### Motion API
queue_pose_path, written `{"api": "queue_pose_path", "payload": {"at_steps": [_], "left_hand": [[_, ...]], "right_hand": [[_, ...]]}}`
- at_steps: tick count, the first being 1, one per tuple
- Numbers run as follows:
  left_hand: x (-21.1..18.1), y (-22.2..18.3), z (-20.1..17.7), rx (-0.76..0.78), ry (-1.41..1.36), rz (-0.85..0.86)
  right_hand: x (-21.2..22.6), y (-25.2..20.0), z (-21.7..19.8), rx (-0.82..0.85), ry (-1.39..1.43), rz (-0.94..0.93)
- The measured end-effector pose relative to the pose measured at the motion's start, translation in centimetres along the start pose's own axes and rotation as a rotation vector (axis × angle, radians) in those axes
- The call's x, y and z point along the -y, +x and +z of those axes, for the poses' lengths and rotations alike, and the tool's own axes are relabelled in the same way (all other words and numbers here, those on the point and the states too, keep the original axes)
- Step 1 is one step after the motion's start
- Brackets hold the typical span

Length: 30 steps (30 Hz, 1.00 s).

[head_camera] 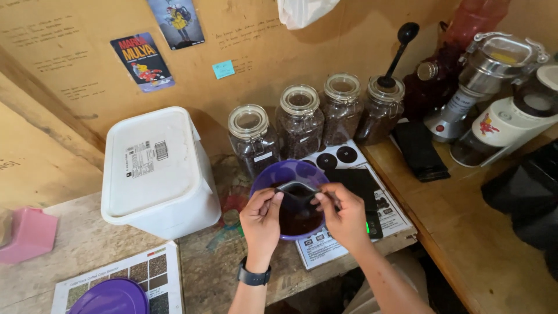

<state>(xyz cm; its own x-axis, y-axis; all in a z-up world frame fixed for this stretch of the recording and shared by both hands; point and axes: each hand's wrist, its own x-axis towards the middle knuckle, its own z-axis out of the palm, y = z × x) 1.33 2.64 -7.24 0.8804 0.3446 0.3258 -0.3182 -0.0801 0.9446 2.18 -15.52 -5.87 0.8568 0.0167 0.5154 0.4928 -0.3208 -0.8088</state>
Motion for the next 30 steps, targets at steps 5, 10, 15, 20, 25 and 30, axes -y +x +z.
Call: {"api": "queue_pose_path", "payload": {"at_steps": [5,10,15,20,25,30], "left_hand": [[-1.2,0.2,0.3,0.069,0.114,0.049],[-1.4,0.3,0.8,0.174,0.371,0.167],[-1.0,0.1,1.5,0.185,0.585,0.290],[0.2,-0.2,1.5,0.154,0.658,0.310],[0.5,-0.2,1.4,0.146,0.671,0.307],[0.0,-0.1,1.6,0.144,0.645,0.316]], "right_hand": [[0.6,1.2,-3.0,-0.031,-0.050,0.057],[1.5,2.5,-6.7,-0.170,-0.096,0.168],[-1.6,3.1,-10.5,-0.377,-0.054,0.000],[-6.3,2.3,-10.2,-0.379,-0.058,0.107],[-9.6,1.1,-8.8,-0.363,-0.031,0.183],[-9.1,1.0,-8.9,-0.301,-0.054,0.172]]}}
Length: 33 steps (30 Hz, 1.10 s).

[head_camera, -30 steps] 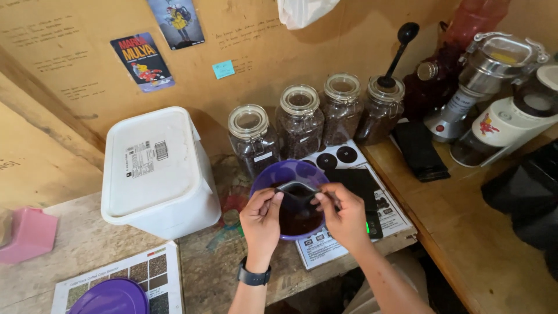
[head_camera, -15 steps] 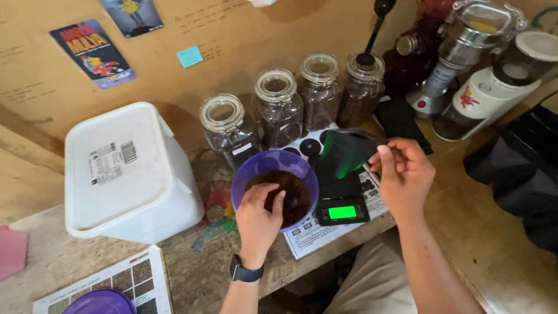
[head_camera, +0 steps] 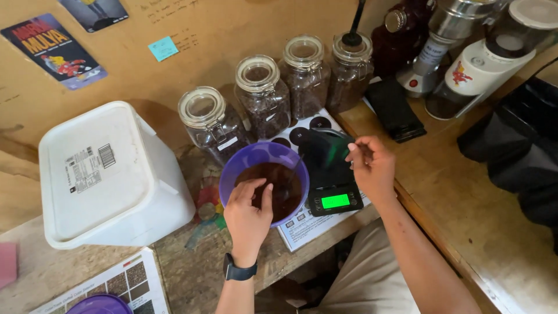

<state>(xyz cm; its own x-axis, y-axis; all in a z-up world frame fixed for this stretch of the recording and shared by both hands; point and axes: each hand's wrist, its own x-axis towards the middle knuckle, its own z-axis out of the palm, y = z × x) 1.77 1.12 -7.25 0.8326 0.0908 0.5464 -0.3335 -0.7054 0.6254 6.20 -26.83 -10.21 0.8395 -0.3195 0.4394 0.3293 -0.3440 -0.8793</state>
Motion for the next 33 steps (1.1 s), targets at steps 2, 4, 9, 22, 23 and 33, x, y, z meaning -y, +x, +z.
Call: {"api": "queue_pose_path", "payload": {"at_steps": [2,4,9,22,23,33], "left_hand": [[-0.1,0.0,0.0,0.004,-0.006,0.000],[-0.1,0.0,0.0,0.005,-0.010,-0.002],[-0.1,0.0,0.0,-0.011,0.007,0.012],[-0.2,0.0,0.1,-0.021,0.011,0.016],[-0.2,0.0,0.1,-0.023,0.009,0.012],[-0.6,0.3,-0.1,-0.039,-0.003,0.028]], "right_hand": [[0.1,-0.1,0.1,-0.010,-0.011,-0.010],[0.1,0.0,0.0,-0.017,-0.020,-0.023],[0.7,-0.3,0.0,0.030,0.000,-0.036],[-0.7,-0.5,0.1,0.062,0.014,-0.010],[-0.8,-0.5,0.1,0.063,0.016,-0.010],[-1.5,-0.9,0.2,0.062,0.029,0.034]]}}
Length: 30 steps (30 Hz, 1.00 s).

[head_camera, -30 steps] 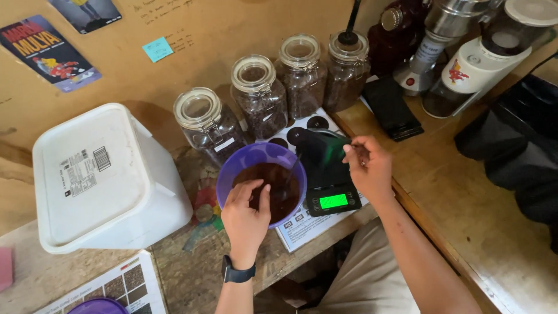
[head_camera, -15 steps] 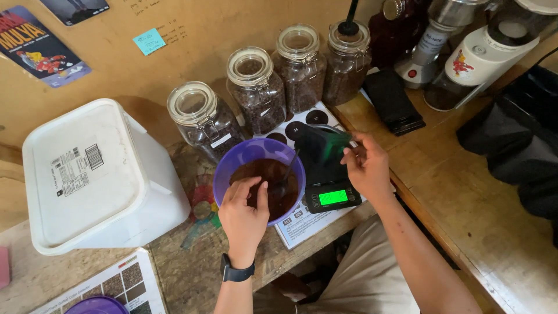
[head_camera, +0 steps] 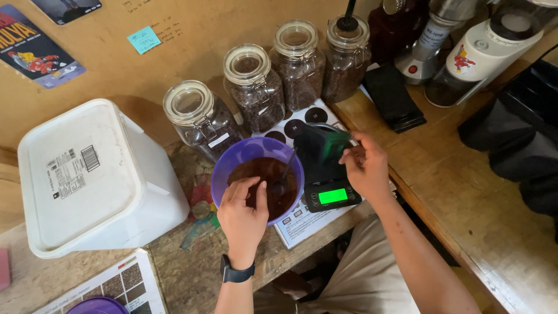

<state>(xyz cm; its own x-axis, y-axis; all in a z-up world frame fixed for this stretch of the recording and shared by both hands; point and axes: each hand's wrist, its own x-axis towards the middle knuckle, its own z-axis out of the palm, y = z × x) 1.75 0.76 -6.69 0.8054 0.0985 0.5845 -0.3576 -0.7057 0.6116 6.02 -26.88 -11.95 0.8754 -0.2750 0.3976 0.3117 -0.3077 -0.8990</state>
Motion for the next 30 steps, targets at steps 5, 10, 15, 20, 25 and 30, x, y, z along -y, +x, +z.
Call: {"api": "queue_pose_path", "payload": {"at_steps": [5,10,15,20,25,30], "left_hand": [[0.3,-0.7,0.2,0.006,0.003,0.039],[0.7,-1.4,0.0,0.086,0.019,0.105],[0.4,-1.8,-0.8,0.192,0.014,0.051],[-1.8,0.2,-2.0,0.158,-0.080,0.034],[-6.1,3.4,-4.0,0.155,-0.261,0.060],[-7.3,4.9,-3.9,0.195,-0.417,0.132]], "right_hand": [[0.9,-0.2,0.3,0.019,-0.099,-0.013],[1.8,-0.4,0.4,0.017,-0.193,-0.140],[1.7,-1.0,-0.3,-0.114,-0.158,-0.143],[7.7,-1.0,-0.3,-0.217,-0.196,-0.283],[11.9,-2.4,2.2,-0.250,-0.409,-0.589],[15.2,-5.0,7.4,-0.212,-0.257,-0.552]]}}
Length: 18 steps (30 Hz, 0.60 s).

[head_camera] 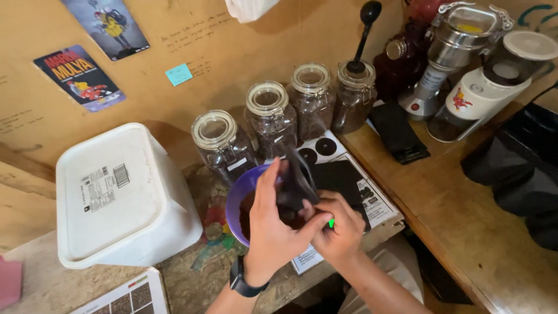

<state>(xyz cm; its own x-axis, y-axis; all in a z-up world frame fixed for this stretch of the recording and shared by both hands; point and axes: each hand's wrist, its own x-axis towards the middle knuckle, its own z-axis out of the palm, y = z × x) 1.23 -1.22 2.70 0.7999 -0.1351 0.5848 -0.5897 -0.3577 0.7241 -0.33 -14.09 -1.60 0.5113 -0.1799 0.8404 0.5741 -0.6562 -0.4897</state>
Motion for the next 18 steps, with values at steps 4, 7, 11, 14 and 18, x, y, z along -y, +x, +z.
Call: {"api": "queue_pose_path", "payload": {"at_steps": [4,7,11,14,18], "left_hand": [[1.1,1.2,-0.9,-0.038,0.032,-0.042],[2.2,2.2,-2.0,0.023,0.000,-0.063],[2.5,3.3,-3.8,0.088,0.025,0.052],[3.0,3.6,-4.7,0.075,0.038,0.169],[4.7,4.3,-6.5,0.061,0.046,0.251]], "right_hand": [[-0.4,0.3,1.3,-0.004,0.049,0.010],[-0.6,0.0,1.8,0.025,0.061,-0.015],[-0.5,0.2,2.5,0.068,0.137,-0.010],[-0.3,0.5,2.8,0.121,0.183,-0.009],[-0.5,2.3,2.4,0.264,0.212,-0.091]]}}
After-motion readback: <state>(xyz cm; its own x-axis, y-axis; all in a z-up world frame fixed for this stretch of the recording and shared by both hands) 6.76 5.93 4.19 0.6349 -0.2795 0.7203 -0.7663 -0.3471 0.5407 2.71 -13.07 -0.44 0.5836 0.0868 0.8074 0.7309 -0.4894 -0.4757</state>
